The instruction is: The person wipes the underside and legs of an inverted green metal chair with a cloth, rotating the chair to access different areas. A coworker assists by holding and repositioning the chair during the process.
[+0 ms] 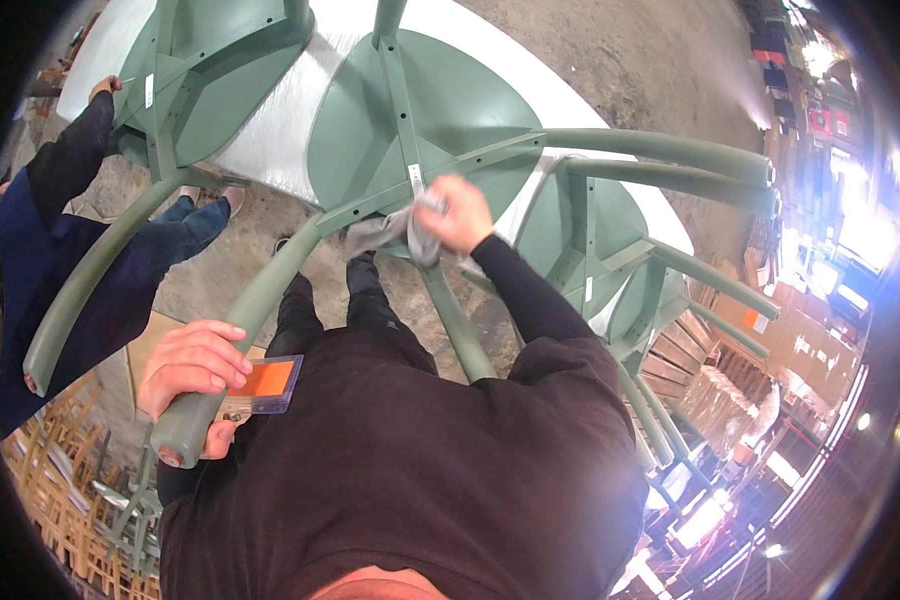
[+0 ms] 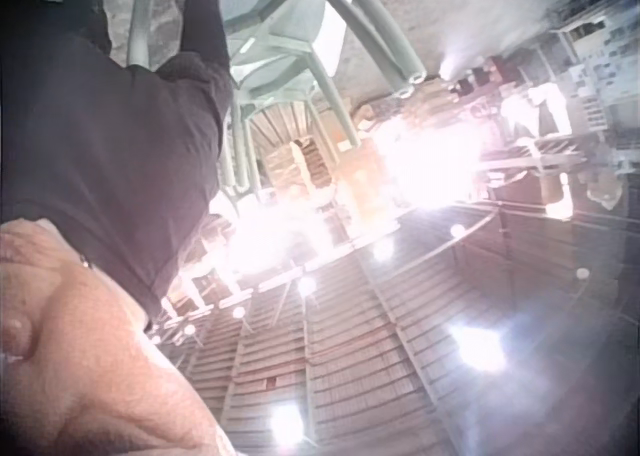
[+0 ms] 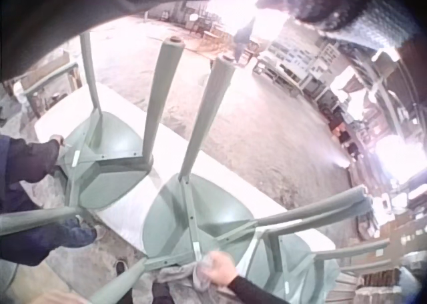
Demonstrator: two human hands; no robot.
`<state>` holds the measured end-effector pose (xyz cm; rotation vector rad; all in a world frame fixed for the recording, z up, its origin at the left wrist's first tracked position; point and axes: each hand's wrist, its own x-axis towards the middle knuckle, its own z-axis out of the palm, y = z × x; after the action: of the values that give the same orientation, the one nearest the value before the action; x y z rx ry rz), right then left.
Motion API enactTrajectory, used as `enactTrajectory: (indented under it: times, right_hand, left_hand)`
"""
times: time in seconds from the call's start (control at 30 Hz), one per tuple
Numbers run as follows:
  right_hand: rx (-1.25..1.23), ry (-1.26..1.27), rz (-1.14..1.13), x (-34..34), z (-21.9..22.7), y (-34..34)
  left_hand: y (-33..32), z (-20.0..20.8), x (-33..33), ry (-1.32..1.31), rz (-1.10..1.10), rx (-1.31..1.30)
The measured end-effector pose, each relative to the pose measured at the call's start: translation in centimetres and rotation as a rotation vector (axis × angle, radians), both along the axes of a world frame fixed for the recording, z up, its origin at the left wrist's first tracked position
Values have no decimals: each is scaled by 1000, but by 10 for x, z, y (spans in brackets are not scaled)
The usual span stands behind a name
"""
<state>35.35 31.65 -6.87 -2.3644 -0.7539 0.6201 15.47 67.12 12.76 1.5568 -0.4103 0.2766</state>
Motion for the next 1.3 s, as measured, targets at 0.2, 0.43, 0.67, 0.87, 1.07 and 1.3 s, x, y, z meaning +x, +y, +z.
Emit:
enactTrajectory:
  times: [0.2,0.43,0.67,0.87,1.07,1.3]
  right_hand:
    - [255,-524,-106,64,-22,70]
    - [95,-340,278,-36,-23,-32]
    - [99,-502,-762,48,-29,-89]
    - [-57,-486,-581,-26,-102,-50]
    - [9,-504,-693,-5,-96,-87]
    - [-67,-529,-1230,68,-95,-80]
  left_hand:
    - [-2,2,-1,-5,-39,62]
    - [0,3,-7,35,-42,58]
    - [3,-3,-8,36,-87,86]
    - [1,-5,-17,71,-18,69]
    - [-4,3,-23,152,31,70]
    - [-4,10,-23,185,-5,121]
